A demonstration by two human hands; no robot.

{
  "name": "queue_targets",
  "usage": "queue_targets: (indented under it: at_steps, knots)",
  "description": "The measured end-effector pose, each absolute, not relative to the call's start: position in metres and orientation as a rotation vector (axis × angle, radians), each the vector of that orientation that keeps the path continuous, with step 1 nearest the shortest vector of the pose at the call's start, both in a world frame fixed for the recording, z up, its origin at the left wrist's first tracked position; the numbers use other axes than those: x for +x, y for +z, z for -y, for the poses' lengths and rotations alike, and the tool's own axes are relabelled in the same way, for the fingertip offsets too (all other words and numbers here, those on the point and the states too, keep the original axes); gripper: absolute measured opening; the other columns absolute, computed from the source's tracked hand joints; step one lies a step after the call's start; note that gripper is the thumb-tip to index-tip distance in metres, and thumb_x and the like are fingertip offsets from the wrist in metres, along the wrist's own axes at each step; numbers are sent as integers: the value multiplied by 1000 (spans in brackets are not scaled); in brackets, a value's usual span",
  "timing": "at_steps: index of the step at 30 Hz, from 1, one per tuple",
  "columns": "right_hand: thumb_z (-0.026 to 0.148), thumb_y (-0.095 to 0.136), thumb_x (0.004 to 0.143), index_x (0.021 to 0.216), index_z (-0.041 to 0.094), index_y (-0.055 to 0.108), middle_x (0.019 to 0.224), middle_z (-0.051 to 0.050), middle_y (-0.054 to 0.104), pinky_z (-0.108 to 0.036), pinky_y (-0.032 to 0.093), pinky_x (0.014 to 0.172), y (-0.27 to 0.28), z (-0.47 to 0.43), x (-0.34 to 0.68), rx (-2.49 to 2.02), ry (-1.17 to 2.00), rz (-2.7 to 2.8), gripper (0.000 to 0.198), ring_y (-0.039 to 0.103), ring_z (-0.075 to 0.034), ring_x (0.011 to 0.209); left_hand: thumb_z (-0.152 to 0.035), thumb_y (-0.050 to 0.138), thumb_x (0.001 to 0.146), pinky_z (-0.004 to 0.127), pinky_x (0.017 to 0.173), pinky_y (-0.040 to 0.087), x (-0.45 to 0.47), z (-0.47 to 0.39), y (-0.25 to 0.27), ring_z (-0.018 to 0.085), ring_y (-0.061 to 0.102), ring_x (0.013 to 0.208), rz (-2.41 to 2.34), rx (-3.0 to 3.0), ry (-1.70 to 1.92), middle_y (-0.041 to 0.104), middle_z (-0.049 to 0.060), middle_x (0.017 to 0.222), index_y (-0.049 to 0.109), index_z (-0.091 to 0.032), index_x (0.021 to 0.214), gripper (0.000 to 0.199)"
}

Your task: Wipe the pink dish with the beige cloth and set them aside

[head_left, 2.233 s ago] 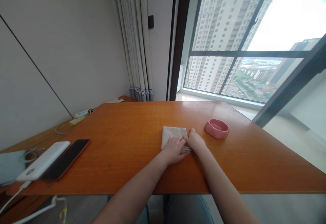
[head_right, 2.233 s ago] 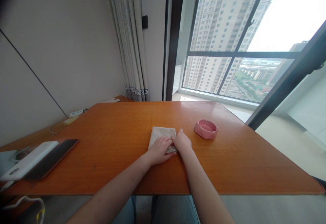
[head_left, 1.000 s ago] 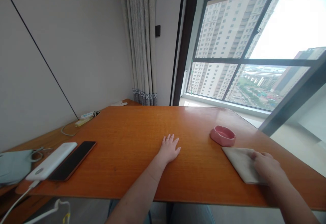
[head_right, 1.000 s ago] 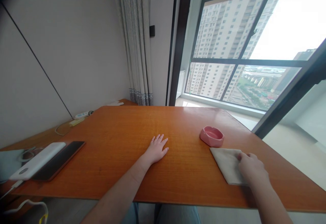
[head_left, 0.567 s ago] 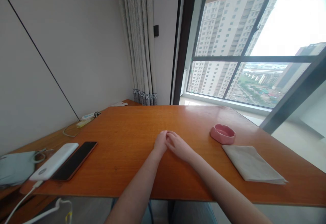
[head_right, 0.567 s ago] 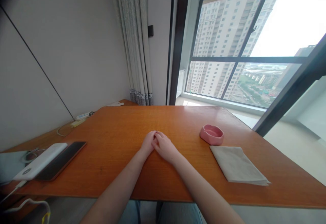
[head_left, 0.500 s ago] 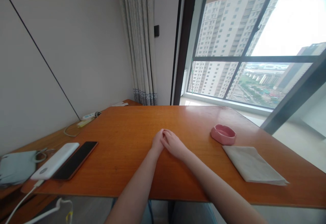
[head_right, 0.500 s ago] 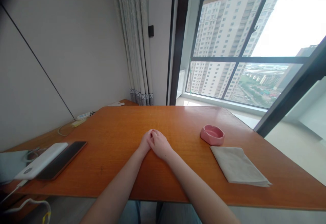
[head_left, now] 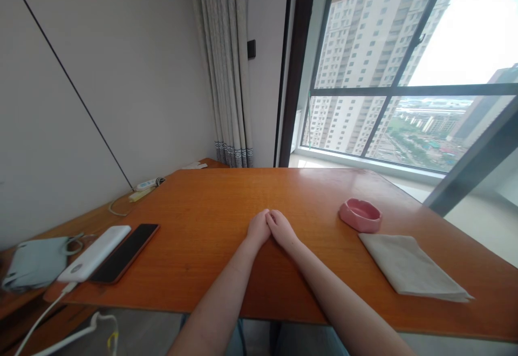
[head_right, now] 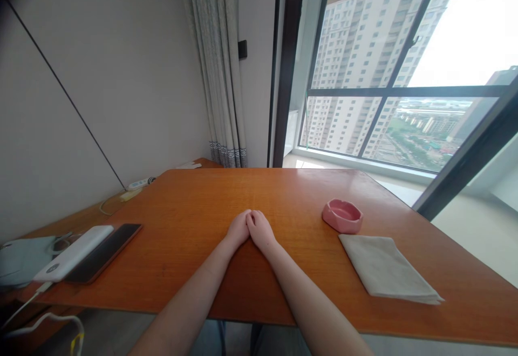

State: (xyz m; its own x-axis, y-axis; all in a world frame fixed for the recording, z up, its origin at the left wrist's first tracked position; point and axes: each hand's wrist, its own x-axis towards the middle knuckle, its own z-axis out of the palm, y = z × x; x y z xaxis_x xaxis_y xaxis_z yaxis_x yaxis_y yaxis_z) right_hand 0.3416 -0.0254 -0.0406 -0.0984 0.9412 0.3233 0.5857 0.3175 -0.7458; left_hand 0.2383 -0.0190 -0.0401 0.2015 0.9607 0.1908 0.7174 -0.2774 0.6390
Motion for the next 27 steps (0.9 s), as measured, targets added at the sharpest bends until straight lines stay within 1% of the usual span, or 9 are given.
queue_targets:
  at_steps: [6,13,27]
  knots:
    - [33,35,86,65,22,43,75,-4,56,-32,40,73,-39,26,341,-1364,566,1811,26,53,-19,76,-25,40,87,27,71,41,239,18,-41,18,60,82,-1559,2082,796,66,6,87,57,-18,84,18]
    - [32,35,88,66,21,45,78,-5,58,-32,41,76,-38,26,342,-1366,560,1818,26,54,-19,78,-23,41,85,26,69,40,238,17,-41,18,60,79,-1550,2088,814,66,6,84,54,-18,80,15]
    - [31,36,87,66,21,46,76,-4,57,-32,41,74,-36,28,341,-1378,546,1805,25,52,-17,75,-23,40,85,27,70,41,238,18,-39,19,60,79,-1548,2078,799,66,6,86,56,-18,82,16]
